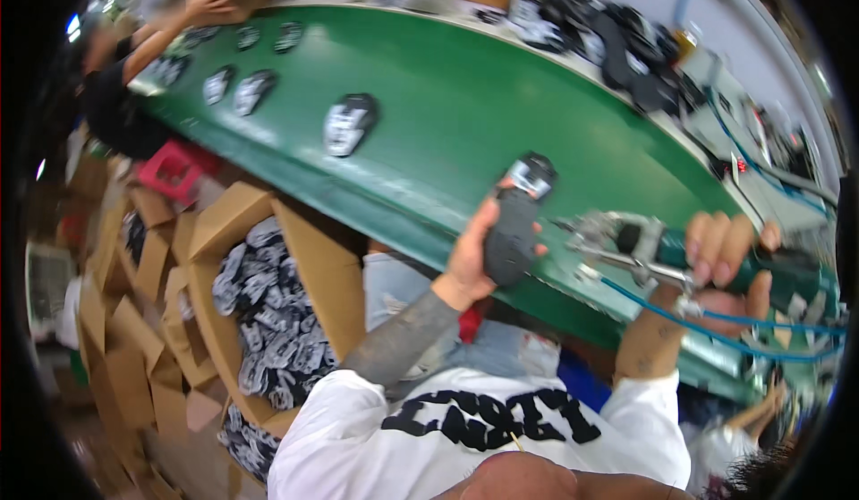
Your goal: Assembling computer mice shells on a conveyor belt using a pneumatic screwdriver.
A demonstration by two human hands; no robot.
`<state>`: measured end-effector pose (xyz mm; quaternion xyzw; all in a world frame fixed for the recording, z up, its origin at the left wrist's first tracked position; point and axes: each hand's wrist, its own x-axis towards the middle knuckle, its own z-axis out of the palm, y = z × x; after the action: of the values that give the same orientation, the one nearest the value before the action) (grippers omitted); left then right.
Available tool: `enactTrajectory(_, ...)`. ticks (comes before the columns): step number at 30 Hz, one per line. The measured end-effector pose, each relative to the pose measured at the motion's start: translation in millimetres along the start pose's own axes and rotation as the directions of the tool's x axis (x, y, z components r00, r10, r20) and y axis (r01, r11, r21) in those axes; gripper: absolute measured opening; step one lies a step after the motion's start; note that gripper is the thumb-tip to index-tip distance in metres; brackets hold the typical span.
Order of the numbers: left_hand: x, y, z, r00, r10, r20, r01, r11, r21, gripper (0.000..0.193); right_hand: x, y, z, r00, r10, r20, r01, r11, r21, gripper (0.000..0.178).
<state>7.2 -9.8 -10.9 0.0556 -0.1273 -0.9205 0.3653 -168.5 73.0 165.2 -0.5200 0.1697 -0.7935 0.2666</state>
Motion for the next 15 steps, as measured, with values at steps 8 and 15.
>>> enactTrajectory(8,1.4,-1.8,-3.0,0.998,-0.051,0.029,0.051,0.998,-0.026,0.054,-1.1,3.1,-4.7,0.998,0.049,-0.037,-0.05,0.998,-0.039,0.036)
enactTrajectory(15,-1.8,5.3,3.0,0.998,-0.044,0.054,0.042,0.999,0.031,0.052,-0.7,9.8,3.3,0.997,0.049,-0.054,-0.05,0.998,-0.023,0.036)
